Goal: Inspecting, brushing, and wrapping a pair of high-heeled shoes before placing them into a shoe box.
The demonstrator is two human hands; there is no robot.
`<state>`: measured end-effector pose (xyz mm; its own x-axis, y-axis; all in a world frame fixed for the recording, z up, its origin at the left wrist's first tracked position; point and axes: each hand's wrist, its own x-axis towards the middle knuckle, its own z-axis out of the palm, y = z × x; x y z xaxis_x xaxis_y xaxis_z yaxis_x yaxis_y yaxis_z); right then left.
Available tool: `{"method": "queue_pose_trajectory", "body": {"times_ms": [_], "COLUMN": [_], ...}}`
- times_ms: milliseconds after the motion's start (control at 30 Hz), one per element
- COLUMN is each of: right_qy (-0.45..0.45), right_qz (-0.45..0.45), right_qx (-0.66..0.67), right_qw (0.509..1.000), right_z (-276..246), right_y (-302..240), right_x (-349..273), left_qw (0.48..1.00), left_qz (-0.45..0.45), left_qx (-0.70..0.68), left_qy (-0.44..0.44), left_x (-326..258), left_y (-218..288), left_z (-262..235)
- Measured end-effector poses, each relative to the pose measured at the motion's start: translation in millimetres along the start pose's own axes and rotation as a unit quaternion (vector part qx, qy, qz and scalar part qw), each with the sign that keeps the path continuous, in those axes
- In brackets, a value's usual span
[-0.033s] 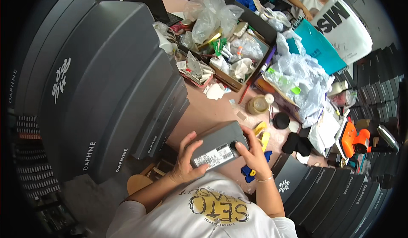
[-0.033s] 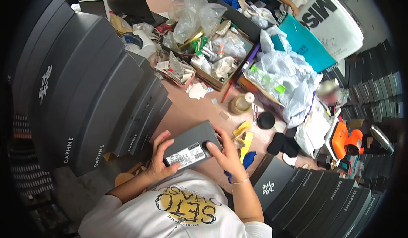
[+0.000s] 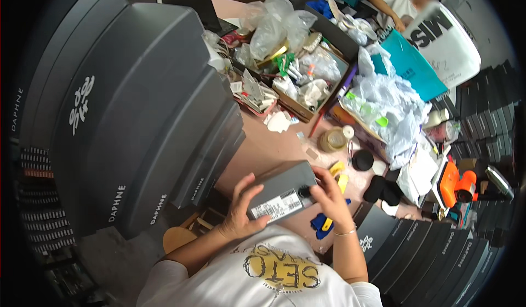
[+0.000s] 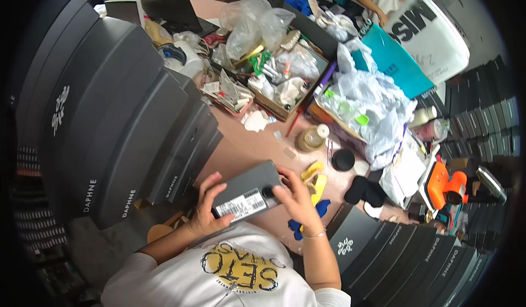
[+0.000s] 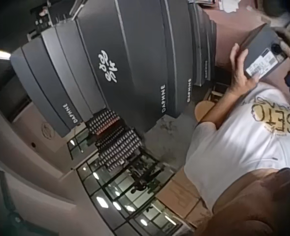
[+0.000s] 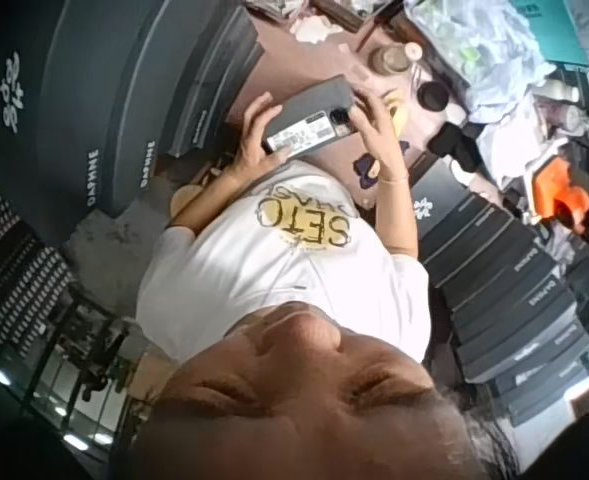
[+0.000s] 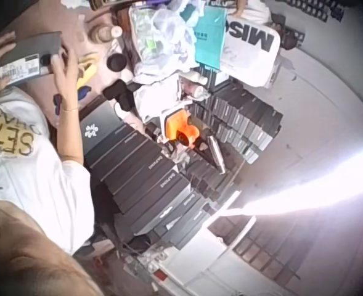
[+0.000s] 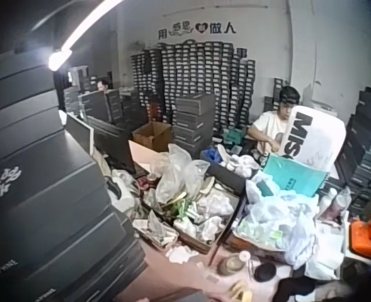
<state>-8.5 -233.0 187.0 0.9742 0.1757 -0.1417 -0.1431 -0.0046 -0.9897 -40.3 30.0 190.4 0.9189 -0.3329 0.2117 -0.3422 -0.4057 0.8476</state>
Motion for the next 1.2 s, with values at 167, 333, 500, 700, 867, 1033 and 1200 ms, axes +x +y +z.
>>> {"method": "queue_pose_trajectory", "body": {"times_ms": [167, 333, 500, 700, 867, 1033, 1200], "right_qy": [-0.046, -0.169, -0.207, -0.189, -0.178, -0.163, -0.164], "right_qz": [-0.071, -0.196, -0.19, -0.16, -0.142, -0.204, -0.016], "right_qx": [-0.109, -0.304, -0.536, -0.604, -0.585, -0.452, -0.199], "right_qw": [0.991, 0.917, 0.796, 0.758, 0.778, 0.853, 0.966], "right_z": [-6, 54, 111, 142, 132, 109, 49], "right_y": [-52, -14, 44, 99, 96, 55, -55], "right_x": [94, 235, 348, 377, 378, 363, 245], "left_qw": [0.998, 0.994, 0.99, 0.991, 0.987, 0.988, 0.991], "left_qz": [0.019, 0.028, -0.017, -0.015, 0.009, -0.033, -0.04], "left_qx": [-0.049, -0.107, -0.14, -0.131, -0.156, -0.146, -0.128], "left_qy": [-0.02, -0.01, -0.03, -0.035, -0.025, -0.044, -0.015], "left_x": [10, 16, 13, 19, 15, 17, 11], "left_y": [-9, -22, -24, -24, -35, -25, -14], "left_z": [0, 3, 1, -8, 2, -2, 0]}}
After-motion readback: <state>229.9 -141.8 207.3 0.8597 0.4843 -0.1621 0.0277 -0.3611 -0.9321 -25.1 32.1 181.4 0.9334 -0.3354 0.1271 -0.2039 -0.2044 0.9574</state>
